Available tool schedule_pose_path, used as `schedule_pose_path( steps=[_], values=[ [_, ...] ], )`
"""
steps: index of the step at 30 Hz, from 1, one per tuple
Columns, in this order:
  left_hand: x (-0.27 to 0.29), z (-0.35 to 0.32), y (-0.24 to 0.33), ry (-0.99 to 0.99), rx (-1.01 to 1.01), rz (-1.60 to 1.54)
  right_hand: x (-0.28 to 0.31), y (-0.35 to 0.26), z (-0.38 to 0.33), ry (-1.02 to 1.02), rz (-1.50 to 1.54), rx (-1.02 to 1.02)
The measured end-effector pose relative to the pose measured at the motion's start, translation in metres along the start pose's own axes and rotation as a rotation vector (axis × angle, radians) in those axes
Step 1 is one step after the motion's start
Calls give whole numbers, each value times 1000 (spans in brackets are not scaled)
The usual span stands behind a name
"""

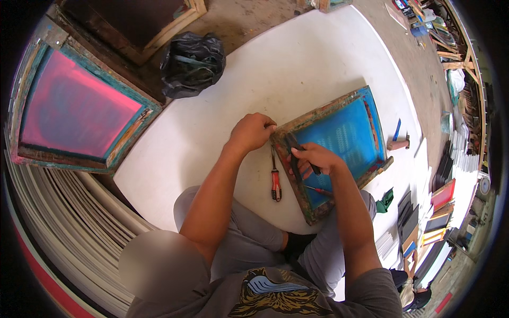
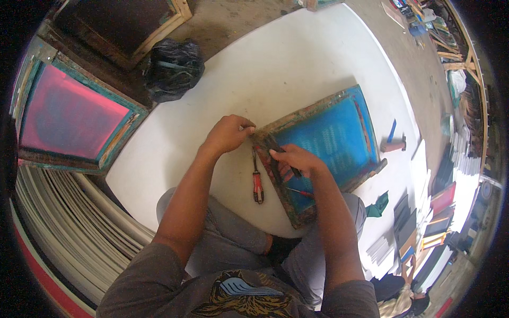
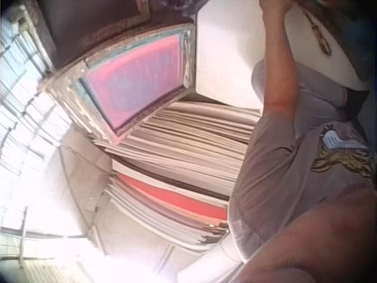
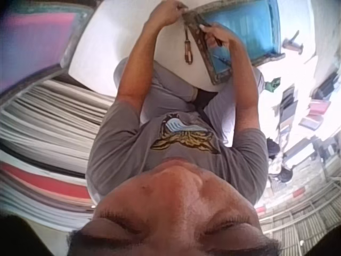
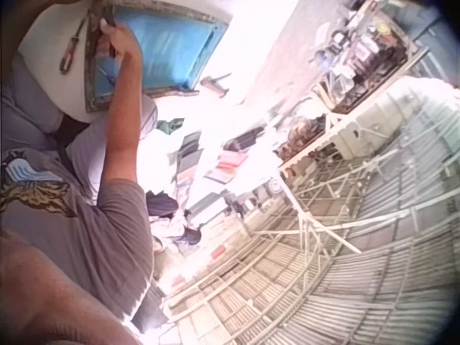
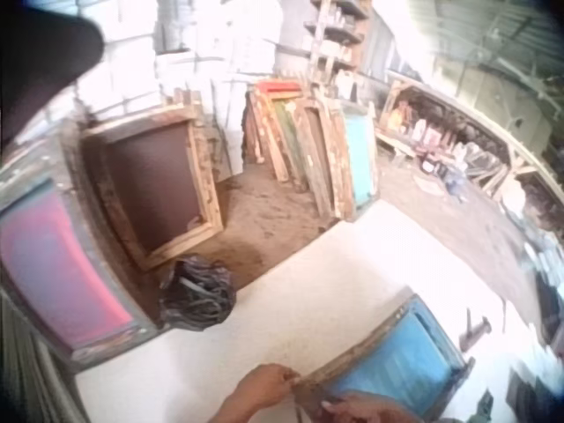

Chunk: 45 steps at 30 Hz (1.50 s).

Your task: The person sits on the floor and uses pliers and a screwdriver to remove staples and screws from the wooden frame of a screen printing frame. They carefully pry off the staples and unscrew fasteners to disassemble the frame.

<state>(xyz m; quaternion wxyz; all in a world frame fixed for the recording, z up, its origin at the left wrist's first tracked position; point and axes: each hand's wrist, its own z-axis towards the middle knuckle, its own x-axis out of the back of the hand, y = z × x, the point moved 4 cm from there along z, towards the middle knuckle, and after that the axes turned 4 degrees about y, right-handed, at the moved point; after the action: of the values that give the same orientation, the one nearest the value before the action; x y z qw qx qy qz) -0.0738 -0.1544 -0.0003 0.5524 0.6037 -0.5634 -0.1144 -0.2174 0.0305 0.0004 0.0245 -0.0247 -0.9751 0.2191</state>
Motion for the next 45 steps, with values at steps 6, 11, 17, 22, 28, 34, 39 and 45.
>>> schedule_pose_path(
  steps=[6, 11, 17, 22, 28, 34, 39, 45],
  values=[
    [-4, 1, 2, -48, 8, 75, 3, 0, 4, -41, 75, -17],
    [-5, 2, 2, -48, 10, 89, 4, -3, 0, -64, 139, -1],
    [-6, 2, 1, -53, 18, 103, 0, -11, -7, -59, 196, 4],
    [-6, 2, 2, -50, 14, 98, 4, -20, -9, 10, 26, 1],
    [-4, 0, 4, -41, 9, 109, -1, -21, -7, 70, -57, 53],
    [-7, 2, 1, -40, 2, 140, -5, -22, -3, 161, -141, 140],
    [-8, 1, 1, -29, 2, 109, -6, -22, -3, 258, -263, 144],
    [-9, 0, 1, -31, -4, 117, -5, -14, 5, 495, -603, 240]
  ],
)
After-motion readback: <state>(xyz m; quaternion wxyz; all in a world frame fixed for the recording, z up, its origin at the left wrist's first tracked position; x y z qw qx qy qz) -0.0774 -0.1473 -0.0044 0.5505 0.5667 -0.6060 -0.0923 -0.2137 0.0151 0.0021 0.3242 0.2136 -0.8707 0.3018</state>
